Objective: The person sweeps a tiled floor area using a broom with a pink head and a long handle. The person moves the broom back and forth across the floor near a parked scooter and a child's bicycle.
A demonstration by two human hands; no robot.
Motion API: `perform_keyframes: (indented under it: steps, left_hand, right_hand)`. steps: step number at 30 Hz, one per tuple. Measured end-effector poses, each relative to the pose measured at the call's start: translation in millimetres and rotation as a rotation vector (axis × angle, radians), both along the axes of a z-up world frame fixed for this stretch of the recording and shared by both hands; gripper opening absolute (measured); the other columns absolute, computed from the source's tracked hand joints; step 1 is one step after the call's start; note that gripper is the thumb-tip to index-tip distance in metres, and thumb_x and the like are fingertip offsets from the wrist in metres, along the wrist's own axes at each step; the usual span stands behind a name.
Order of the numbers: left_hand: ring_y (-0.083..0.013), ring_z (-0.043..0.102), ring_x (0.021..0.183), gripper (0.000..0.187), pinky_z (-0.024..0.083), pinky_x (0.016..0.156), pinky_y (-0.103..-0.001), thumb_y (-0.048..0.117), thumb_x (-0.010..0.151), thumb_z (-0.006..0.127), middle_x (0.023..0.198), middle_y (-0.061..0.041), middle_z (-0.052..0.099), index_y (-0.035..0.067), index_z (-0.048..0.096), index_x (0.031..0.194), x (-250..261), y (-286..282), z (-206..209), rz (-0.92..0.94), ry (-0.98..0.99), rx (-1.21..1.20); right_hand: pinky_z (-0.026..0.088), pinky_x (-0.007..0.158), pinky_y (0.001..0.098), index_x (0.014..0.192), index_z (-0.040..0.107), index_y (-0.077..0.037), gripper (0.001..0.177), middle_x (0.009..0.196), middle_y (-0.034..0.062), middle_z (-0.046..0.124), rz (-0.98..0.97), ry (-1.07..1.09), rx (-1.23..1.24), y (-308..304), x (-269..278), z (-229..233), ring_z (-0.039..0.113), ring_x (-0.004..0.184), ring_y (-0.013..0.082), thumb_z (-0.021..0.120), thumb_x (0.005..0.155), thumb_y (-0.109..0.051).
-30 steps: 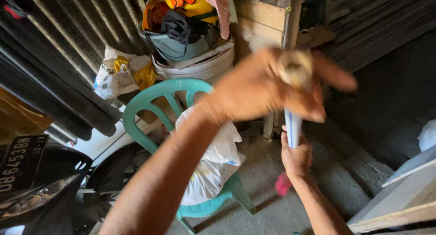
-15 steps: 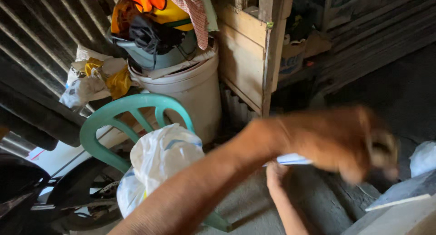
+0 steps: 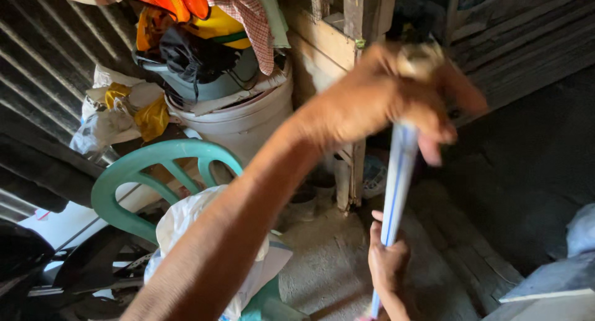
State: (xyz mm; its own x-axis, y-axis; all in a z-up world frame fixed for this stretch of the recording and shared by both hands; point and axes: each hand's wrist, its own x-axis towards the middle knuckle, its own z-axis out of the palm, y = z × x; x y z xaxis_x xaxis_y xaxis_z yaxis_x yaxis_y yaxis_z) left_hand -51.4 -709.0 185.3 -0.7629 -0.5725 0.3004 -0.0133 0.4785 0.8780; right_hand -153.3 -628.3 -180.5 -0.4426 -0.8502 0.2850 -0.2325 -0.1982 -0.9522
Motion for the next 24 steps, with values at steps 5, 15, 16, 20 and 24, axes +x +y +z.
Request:
perform_keyframes:
  steps: [5,15,16,20,24]
  left_hand:
    - [-0.0220,0.074,0.104,0.026,0.060,0.103,-0.039,0.005,0.077,0.078,0.116,-0.012,0.076,0.007,0.075,0.102,-39.2,24.0,-48.4,-0.181,0.021,-0.009]
    - [-0.0210,0.077,0.106,0.018,0.068,0.095,-0.035,0.005,0.095,0.079,0.128,-0.014,0.072,0.001,0.074,0.112,-64.2,-17.7,-81.5,-0.097,0.358,0.081]
    - [-0.0216,0.077,0.107,0.018,0.068,0.098,-0.036,0.004,0.096,0.078,0.126,-0.015,0.073,0.000,0.074,0.113,-66.0,-28.1,-89.5,-0.052,0.397,0.089]
    - [-0.0249,0.079,0.093,0.025,0.066,0.088,-0.040,0.008,0.091,0.068,0.106,-0.017,0.079,0.002,0.073,0.114,-77.5,-33.2,-139.9,0.234,0.119,0.418]
    - [-0.0258,0.077,0.095,0.038,0.063,0.090,-0.039,0.001,0.074,0.081,0.103,-0.016,0.081,0.002,0.077,0.112,-108.6,-26.0,-174.1,0.062,0.011,0.204]
  right_hand:
    - [0.054,0.091,0.0338,0.115,0.073,-0.006,0.019,0.110,0.0068,0.077,-0.081,-0.014,0.050,-58.4,-17.8,-55.9,0.072,0.099,0.0196,0.066,0.097,-0.008]
    - [0.054,0.090,0.0367,0.112,0.073,-0.007,0.017,0.108,0.0095,0.075,-0.018,0.261,-0.069,-118.7,-147.1,-53.5,0.071,0.100,0.0233,0.069,0.095,-0.007]
    - [0.054,0.090,0.0370,0.112,0.073,-0.007,0.017,0.108,0.0098,0.075,-0.029,0.329,-0.076,-111.3,-154.7,-65.8,0.071,0.100,0.0237,0.069,0.095,-0.007]
    - [0.054,0.079,0.0372,0.107,0.075,-0.009,0.015,0.101,0.0086,0.077,-0.073,0.320,0.139,-73.4,-162.4,-150.3,0.072,0.090,0.0230,0.069,0.094,-0.003]
    - [0.055,0.079,0.0400,0.102,0.075,-0.004,0.015,0.091,0.0131,0.075,-0.107,0.280,0.271,-92.4,-154.9,-204.7,0.070,0.086,0.0282,0.069,0.096,-0.016]
